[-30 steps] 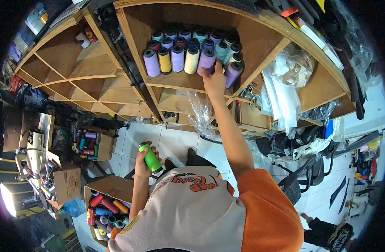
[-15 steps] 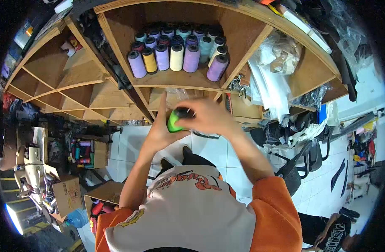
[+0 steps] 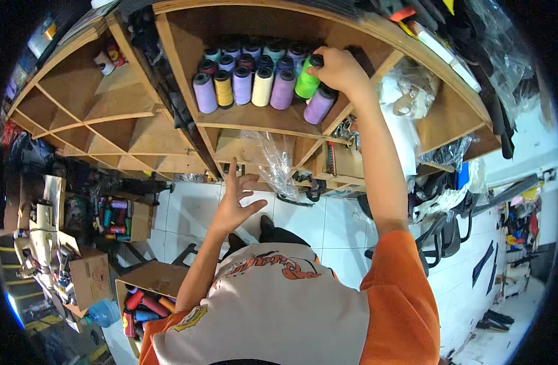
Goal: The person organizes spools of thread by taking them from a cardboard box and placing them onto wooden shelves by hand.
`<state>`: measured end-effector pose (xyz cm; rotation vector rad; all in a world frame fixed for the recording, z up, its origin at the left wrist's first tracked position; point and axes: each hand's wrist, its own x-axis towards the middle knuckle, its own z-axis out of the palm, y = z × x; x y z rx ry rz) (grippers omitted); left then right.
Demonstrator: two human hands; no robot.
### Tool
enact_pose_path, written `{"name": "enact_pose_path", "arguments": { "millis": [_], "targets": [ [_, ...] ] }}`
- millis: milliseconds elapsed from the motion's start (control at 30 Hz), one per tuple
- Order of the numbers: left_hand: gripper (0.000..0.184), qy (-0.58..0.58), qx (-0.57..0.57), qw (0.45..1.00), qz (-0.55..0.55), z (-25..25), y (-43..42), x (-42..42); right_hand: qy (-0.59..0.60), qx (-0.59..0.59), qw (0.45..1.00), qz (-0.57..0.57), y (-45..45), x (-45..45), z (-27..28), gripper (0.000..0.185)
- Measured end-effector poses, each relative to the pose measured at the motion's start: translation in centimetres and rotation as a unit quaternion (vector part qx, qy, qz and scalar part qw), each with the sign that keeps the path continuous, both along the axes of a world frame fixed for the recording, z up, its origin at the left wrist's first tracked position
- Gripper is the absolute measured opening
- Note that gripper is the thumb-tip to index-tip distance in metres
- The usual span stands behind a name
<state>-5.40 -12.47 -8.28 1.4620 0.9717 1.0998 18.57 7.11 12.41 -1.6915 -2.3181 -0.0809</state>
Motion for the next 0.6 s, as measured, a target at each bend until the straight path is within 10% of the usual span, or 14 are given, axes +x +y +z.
{"name": "enact_pose_path", "arguments": {
  "millis": [600],
  "targets": [
    [0.097, 0.048, -0.069, 0.977, 0.196, -2.6, -7.3, -6.9, 0.053, -0.162, 0.985, -0.004, 3.5, 2.2, -4.6, 0.059]
  ]
}}
